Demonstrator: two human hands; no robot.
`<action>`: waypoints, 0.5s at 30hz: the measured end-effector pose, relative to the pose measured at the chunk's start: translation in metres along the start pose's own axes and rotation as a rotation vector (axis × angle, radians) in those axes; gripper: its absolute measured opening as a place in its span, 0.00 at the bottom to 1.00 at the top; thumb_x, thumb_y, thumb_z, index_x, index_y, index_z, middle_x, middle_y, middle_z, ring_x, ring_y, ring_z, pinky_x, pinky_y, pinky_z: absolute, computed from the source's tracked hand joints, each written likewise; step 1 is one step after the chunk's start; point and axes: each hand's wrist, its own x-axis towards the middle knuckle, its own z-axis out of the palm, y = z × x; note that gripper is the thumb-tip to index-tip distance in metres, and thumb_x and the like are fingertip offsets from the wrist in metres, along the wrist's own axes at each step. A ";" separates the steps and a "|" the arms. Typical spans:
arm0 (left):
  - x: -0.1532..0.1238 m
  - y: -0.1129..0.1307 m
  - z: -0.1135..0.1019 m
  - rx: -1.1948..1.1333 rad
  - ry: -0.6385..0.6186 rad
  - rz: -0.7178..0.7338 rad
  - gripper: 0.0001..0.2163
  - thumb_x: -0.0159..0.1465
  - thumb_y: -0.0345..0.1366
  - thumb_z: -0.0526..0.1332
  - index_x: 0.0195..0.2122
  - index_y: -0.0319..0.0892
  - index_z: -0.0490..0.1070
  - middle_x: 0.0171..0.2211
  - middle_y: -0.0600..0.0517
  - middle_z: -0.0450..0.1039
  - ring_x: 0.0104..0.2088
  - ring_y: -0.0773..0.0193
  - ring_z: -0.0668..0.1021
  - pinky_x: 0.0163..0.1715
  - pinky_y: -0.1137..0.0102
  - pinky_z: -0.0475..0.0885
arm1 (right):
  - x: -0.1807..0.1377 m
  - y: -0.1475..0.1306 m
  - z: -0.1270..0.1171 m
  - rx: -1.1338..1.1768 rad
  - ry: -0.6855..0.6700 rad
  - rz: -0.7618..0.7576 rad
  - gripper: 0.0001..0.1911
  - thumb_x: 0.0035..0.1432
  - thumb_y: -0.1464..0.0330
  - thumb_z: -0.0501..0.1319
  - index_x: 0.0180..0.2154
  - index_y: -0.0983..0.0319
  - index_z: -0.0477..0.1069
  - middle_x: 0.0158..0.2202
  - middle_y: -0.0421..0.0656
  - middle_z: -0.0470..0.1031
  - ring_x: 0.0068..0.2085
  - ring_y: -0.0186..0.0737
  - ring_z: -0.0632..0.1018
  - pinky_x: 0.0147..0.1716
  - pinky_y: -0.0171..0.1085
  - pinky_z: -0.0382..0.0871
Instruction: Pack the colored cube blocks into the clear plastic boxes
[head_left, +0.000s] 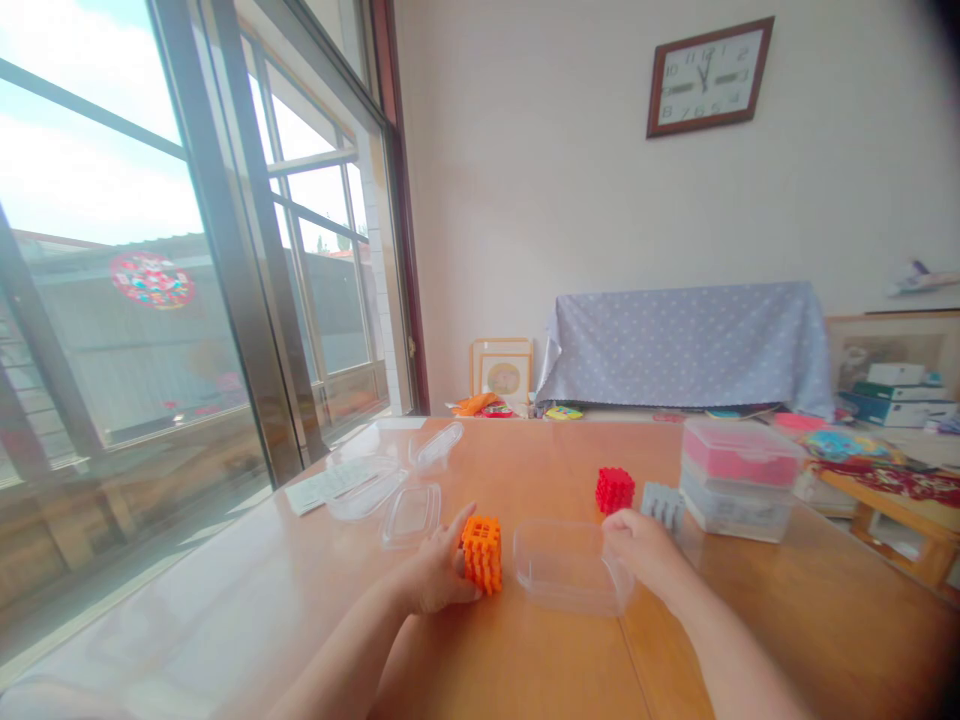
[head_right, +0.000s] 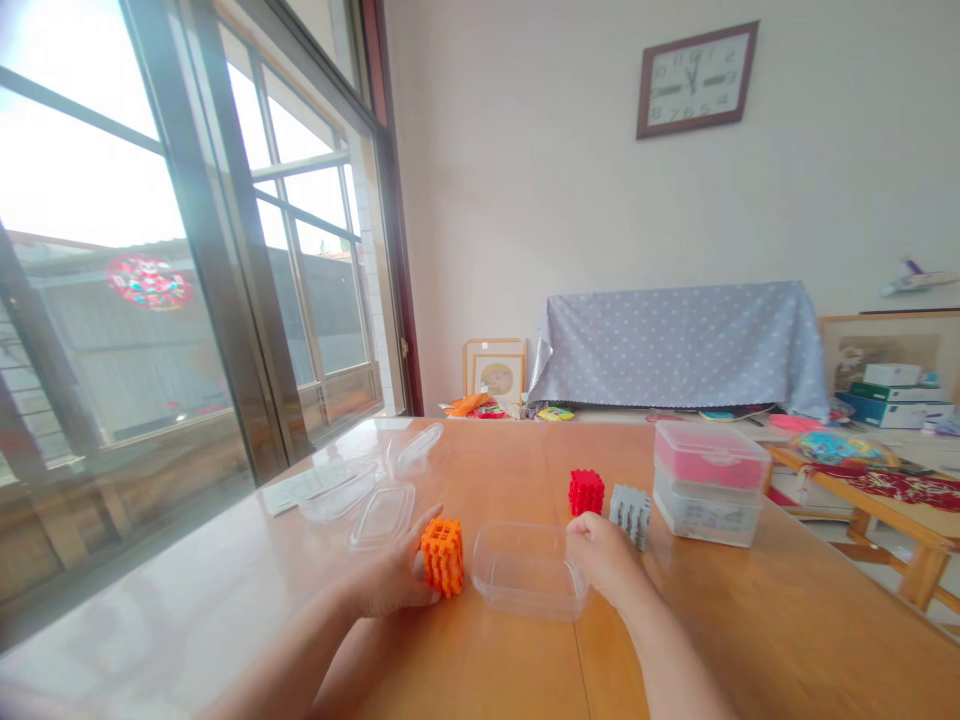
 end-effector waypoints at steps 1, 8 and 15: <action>-0.001 -0.001 0.002 0.001 0.006 0.005 0.55 0.46 0.39 0.70 0.72 0.50 0.40 0.62 0.44 0.65 0.61 0.41 0.68 0.61 0.50 0.63 | -0.001 -0.001 0.001 0.002 -0.011 -0.009 0.10 0.50 0.65 0.57 0.32 0.60 0.74 0.28 0.41 0.80 0.30 0.40 0.79 0.27 0.33 0.64; -0.002 -0.014 0.008 0.002 0.032 0.064 0.55 0.47 0.40 0.70 0.72 0.51 0.38 0.67 0.43 0.57 0.66 0.43 0.61 0.65 0.50 0.56 | -0.003 -0.002 0.009 0.012 -0.039 -0.051 0.10 0.51 0.66 0.57 0.33 0.61 0.74 0.26 0.40 0.79 0.29 0.39 0.78 0.26 0.32 0.62; -0.004 -0.018 0.005 -0.011 0.035 0.049 0.55 0.48 0.40 0.71 0.72 0.49 0.39 0.67 0.43 0.57 0.66 0.44 0.60 0.66 0.52 0.54 | -0.006 -0.004 0.010 -0.004 -0.056 -0.067 0.10 0.52 0.66 0.56 0.34 0.61 0.74 0.25 0.39 0.77 0.28 0.38 0.77 0.25 0.32 0.61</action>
